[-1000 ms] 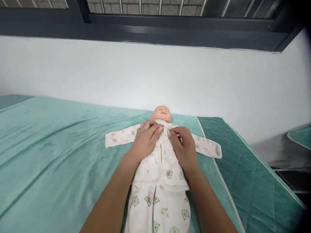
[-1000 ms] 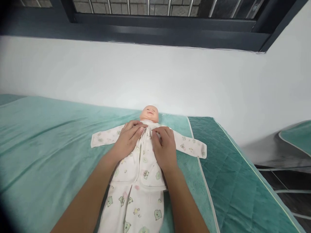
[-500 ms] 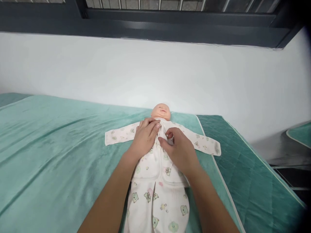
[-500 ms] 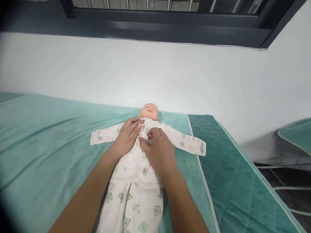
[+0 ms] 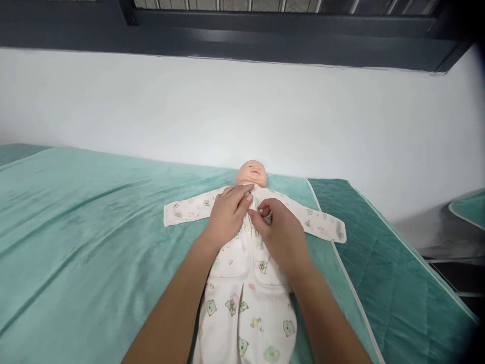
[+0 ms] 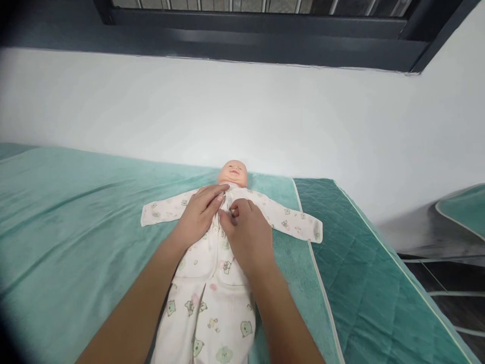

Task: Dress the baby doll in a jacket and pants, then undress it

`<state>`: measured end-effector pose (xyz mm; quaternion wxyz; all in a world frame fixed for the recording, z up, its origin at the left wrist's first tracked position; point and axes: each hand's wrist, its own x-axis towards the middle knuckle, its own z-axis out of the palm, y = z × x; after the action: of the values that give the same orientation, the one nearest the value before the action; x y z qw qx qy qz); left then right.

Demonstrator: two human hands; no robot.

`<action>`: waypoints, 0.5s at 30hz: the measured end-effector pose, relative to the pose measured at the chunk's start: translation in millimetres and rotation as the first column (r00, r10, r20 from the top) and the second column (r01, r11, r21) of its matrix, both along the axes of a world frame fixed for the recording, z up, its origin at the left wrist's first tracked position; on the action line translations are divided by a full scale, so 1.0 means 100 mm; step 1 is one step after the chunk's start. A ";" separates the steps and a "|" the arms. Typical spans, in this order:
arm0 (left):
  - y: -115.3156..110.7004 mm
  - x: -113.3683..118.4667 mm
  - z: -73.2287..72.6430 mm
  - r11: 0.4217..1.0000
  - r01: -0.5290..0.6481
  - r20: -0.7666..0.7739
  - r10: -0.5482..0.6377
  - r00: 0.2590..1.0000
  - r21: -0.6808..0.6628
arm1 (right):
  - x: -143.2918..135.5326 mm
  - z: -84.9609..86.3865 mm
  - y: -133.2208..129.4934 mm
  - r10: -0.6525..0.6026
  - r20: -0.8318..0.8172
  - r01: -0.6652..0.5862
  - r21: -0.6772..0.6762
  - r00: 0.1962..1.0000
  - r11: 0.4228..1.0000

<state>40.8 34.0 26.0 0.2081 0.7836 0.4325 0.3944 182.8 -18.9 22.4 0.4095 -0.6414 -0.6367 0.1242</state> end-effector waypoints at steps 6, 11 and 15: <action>0.01 0.02 -0.02 0.999 -0.036 -0.033 0.036 0.999 0.003 | -0.02 0.02 0.01 -0.019 0.099 0.019 0.002 0.995 1.000; -0.01 0.03 -0.01 0.998 -0.053 -0.160 0.057 0.985 0.033 | -0.01 0.01 0.03 -0.002 0.057 0.003 -0.009 0.998 1.000; -0.04 0.05 0.00 0.995 -0.068 -0.234 0.084 0.969 0.077 | 0.00 0.00 0.03 0.002 -0.041 -0.003 -0.023 0.999 1.000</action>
<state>45.8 30.4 26.4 0.1127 0.8146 0.4701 0.3205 182.6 -15.5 22.8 0.4150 -0.6428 -0.6273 0.1454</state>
